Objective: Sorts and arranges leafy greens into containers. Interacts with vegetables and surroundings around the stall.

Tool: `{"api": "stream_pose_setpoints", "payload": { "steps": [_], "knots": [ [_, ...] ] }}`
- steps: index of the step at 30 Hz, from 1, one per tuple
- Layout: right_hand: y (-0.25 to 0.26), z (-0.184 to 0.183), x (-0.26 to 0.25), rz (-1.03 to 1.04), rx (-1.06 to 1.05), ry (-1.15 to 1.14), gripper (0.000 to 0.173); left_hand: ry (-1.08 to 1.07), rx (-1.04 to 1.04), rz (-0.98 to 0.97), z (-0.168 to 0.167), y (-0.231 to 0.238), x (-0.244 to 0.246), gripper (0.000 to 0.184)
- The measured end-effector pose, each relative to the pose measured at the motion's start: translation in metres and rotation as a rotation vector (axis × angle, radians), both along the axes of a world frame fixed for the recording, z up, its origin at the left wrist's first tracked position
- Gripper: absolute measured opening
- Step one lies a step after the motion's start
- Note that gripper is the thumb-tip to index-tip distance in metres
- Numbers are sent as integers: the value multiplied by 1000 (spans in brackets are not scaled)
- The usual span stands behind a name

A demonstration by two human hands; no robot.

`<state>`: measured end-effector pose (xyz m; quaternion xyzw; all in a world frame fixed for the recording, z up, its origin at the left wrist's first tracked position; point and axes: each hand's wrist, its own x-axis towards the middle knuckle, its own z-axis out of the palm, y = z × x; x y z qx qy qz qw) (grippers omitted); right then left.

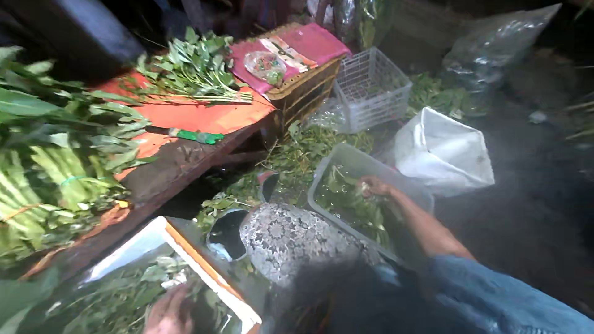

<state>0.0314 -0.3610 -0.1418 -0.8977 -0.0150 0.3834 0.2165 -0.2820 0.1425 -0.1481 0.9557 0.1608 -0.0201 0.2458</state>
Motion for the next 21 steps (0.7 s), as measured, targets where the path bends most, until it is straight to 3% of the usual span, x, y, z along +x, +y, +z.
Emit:
{"api": "stream_pose_setpoints", "payload": {
  "steps": [2,9,21],
  "knots": [
    [-3,28,-2,59,-36,-118,46,-32,13,-14,8,2,1,33],
    [-12,80,-11,-264,176,-112,46,-97,35,-24,3,3,4,32],
    [14,84,-5,-200,469,-187,43,-155,59,3,-3,9,-3,28]
  ]
}}
